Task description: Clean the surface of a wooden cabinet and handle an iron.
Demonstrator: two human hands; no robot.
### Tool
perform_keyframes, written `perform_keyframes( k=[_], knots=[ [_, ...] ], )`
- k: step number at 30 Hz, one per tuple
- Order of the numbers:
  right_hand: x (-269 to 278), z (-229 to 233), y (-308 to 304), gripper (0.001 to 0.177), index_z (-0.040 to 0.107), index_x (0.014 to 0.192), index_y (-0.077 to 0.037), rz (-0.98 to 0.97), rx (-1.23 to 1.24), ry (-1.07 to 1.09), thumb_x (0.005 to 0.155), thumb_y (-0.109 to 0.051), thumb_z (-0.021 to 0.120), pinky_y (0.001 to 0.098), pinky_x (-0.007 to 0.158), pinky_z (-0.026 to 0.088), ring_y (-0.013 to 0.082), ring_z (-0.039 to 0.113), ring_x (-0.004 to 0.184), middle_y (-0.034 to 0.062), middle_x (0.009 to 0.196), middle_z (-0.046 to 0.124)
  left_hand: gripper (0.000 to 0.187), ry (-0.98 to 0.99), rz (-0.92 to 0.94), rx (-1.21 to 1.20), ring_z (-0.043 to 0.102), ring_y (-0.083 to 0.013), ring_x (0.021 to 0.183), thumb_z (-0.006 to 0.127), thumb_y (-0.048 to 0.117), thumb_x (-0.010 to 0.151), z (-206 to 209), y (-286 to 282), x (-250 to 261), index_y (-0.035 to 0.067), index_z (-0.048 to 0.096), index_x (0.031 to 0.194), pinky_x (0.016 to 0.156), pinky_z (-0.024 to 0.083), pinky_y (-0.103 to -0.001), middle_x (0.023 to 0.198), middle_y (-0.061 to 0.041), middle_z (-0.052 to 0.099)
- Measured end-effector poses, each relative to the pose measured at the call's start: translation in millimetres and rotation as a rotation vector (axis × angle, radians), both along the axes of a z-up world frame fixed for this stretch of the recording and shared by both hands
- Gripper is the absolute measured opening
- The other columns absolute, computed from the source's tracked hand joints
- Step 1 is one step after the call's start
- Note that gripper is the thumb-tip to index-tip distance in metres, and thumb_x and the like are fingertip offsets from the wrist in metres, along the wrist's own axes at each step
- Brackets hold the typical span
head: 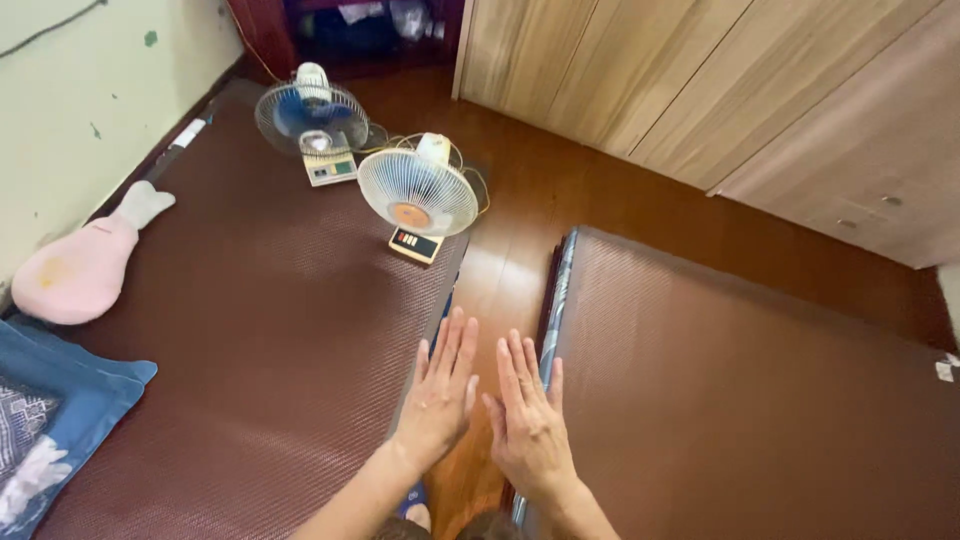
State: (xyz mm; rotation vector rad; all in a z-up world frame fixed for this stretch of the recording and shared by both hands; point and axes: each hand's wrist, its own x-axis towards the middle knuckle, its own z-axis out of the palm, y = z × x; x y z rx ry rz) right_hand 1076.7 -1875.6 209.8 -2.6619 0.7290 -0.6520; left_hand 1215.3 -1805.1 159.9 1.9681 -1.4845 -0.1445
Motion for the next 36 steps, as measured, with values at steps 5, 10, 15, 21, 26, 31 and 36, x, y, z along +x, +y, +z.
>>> perform_keyframes(
  k=[5, 10, 15, 21, 26, 31, 36],
  knots=[
    [24.9, -1.5, -43.0, 0.065, 0.035, 0.153, 0.006, 0.044, -0.002, 0.044, 0.096, -0.016, 0.057, 0.0594, 0.121, 0.016, 0.0391, 0.028, 0.153, 0.0258, 0.162, 0.033, 0.076, -0.02, 0.045, -0.01, 0.018, -0.0376, 0.156, 0.054, 0.018, 0.097, 2.9, -32.8, 25.2, 0.002, 0.017, 0.161, 0.121, 0.022, -0.06, 0.169, -0.02, 0.014],
    [55.4, -2.2, -97.6, 0.062, 0.036, 0.154, 0.006, 0.105, 0.019, -0.006, 0.099, -0.015, 0.057, 0.0568, 0.122, 0.021, 0.038, 0.031, 0.153, 0.0259, 0.162, 0.035, 0.07, -0.048, 0.116, -0.029, 0.02, -0.037, 0.156, 0.051, 0.02, 0.1, 2.3, -77.7, 47.0, 0.003, 0.021, 0.161, 0.121, 0.023, -0.059, 0.169, -0.02, 0.017],
    [84.3, -10.5, -173.5, 0.064, 0.036, 0.152, 0.007, 0.226, 0.028, -0.032, 0.098, -0.016, 0.059, 0.057, 0.122, 0.022, 0.0377, 0.033, 0.152, 0.0266, 0.161, 0.036, 0.075, -0.085, 0.159, 0.005, 0.019, -0.0368, 0.157, 0.05, 0.012, 0.092, 3.4, -145.0, 63.2, 0.001, 0.023, 0.161, 0.123, 0.021, -0.056, 0.17, -0.022, 0.019],
    [104.8, -4.7, -263.0, 0.062, 0.037, 0.152, 0.007, 0.351, 0.028, 0.002, 0.097, -0.012, 0.058, 0.0566, 0.122, 0.022, 0.0375, 0.033, 0.152, 0.0257, 0.161, 0.038, 0.07, -0.101, 0.281, -0.057, 0.022, -0.0369, 0.156, 0.055, 0.014, 0.097, -6.7, -225.5, 69.9, 0.001, 0.026, 0.16, 0.122, 0.022, -0.055, 0.167, -0.022, 0.024],
    [124.9, -16.9, -313.1, 0.063, 0.035, 0.153, 0.006, 0.417, 0.054, 0.006, 0.098, -0.013, 0.058, 0.0557, 0.123, 0.023, 0.0383, 0.033, 0.152, 0.0256, 0.16, 0.038, 0.076, -0.035, 0.354, -0.004, 0.025, -0.0355, 0.155, 0.057, 0.011, 0.089, -15.2, -261.6, 76.4, 0.001, 0.028, 0.159, 0.122, 0.024, -0.056, 0.166, -0.021, 0.027],
    [165.9, -29.4, -348.1, 0.063, 0.033, 0.155, 0.005, 0.448, 0.127, 0.024, 0.1, -0.014, 0.057, 0.0549, 0.123, 0.023, 0.0377, 0.034, 0.151, 0.026, 0.161, 0.037, 0.07, -0.056, 0.417, -0.027, 0.03, -0.0353, 0.152, 0.06, 0.012, 0.094, -26.2, -285.9, 114.1, 0.001, 0.032, 0.157, 0.119, 0.028, -0.058, 0.164, -0.022, 0.029],
    [212.7, -44.3, -385.0, 0.064, 0.032, 0.155, 0.005, 0.479, 0.121, 0.069, 0.1, -0.015, 0.057, 0.0545, 0.123, 0.023, 0.0391, 0.034, 0.151, 0.0261, 0.16, 0.037, 0.07, -0.074, 0.447, 0.057, 0.033, -0.0351, 0.153, 0.06, 0.011, 0.09, -51.6, -316.1, 158.0, -0.001, 0.034, 0.154, 0.12, 0.03, -0.058, 0.162, -0.019, 0.035]
  ],
)
